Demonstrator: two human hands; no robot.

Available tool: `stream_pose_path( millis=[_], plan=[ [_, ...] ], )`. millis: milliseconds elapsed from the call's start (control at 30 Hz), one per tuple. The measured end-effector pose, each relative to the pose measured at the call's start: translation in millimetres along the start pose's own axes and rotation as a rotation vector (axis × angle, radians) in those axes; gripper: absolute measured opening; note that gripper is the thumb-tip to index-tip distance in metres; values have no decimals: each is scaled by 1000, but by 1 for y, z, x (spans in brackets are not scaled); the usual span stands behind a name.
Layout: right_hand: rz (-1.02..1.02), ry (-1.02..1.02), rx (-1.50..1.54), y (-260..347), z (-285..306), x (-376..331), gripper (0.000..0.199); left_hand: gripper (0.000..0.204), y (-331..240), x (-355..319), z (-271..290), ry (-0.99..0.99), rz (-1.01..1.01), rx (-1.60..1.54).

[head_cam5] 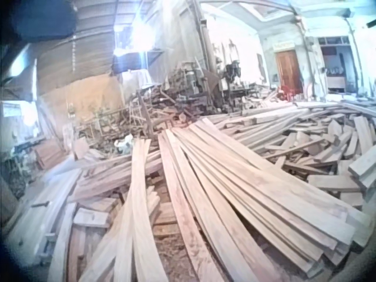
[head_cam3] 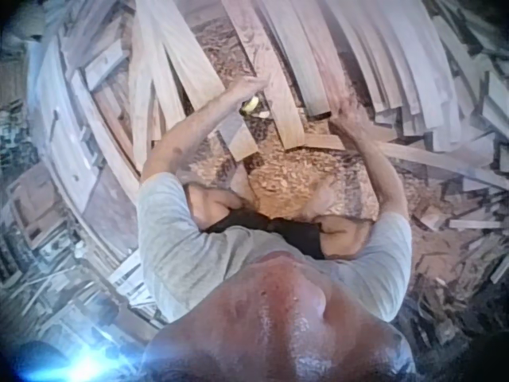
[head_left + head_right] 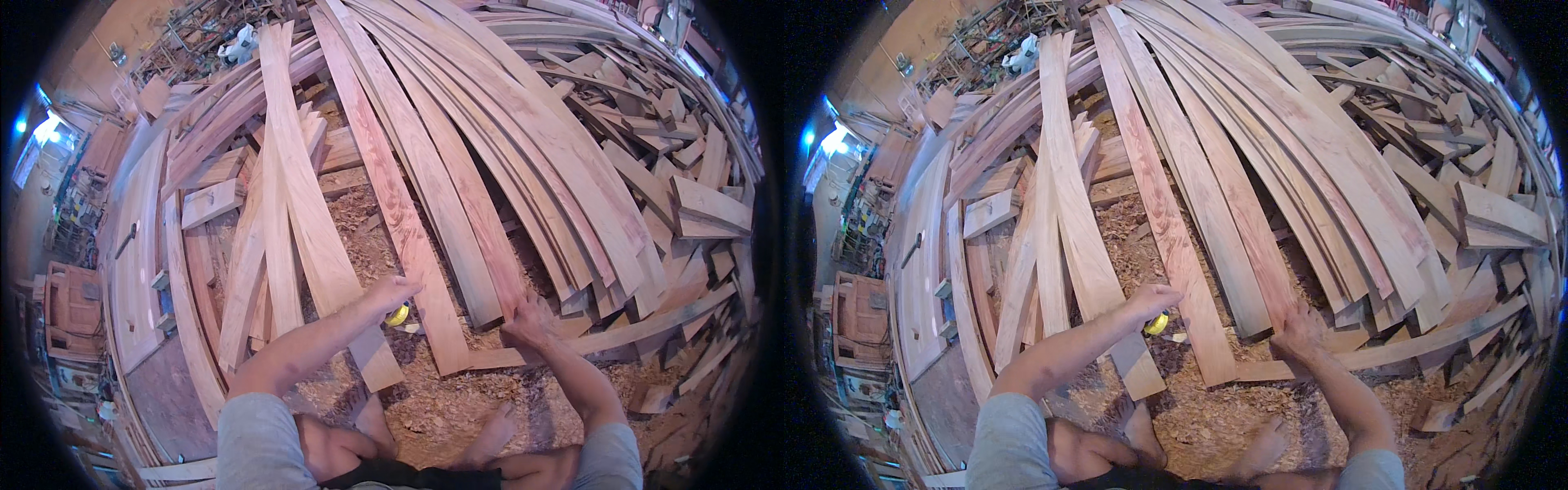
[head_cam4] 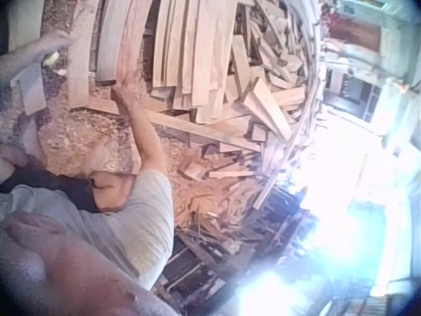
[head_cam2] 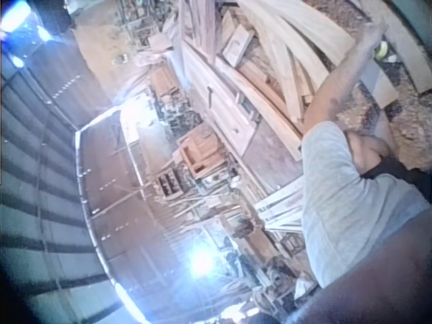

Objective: The person measures several wooden planks with a tape measure while seated on the floor, then moves to a workbench and uses a hammer to tap a nail into a plank. The person continues to measure and handle planks on the bench.

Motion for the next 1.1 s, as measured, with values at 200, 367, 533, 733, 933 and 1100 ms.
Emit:
stream_pose_path(
  millis=[200,367,533,733,933,1100],
  plan=[
    [-92,32,484,-15,84,-7,62,33,-4,-8,0,-1,-201,-57],
    [-101,-43,703,-83,208,-8,68,29,-8,-5,5,43,-179,-147],
    [-157,-432,889,-205,264,-1,40,28,-10,-17,22,45,-208,-84],
    [-614,-729,83,-275,226,16,29,27,2,-20,36,67,-156,-162],
    [-191,-679,-282,-134,199,5,29,39,-5,-19,16,188,-178,-152],
    [378,-371,332,29,159,-6,16,74,-23,-43,-19,388,-195,-63]
  ],
)
Point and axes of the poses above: each hand's wrist, its own x-axis towards the middle knuckle, its own z-axis out of the back of the hand, y = z × x, the point moved 5 cm from there along x, towards the middle knuckle, and after that the axes turned 7 degrees about -y, right-handed, at the moved point
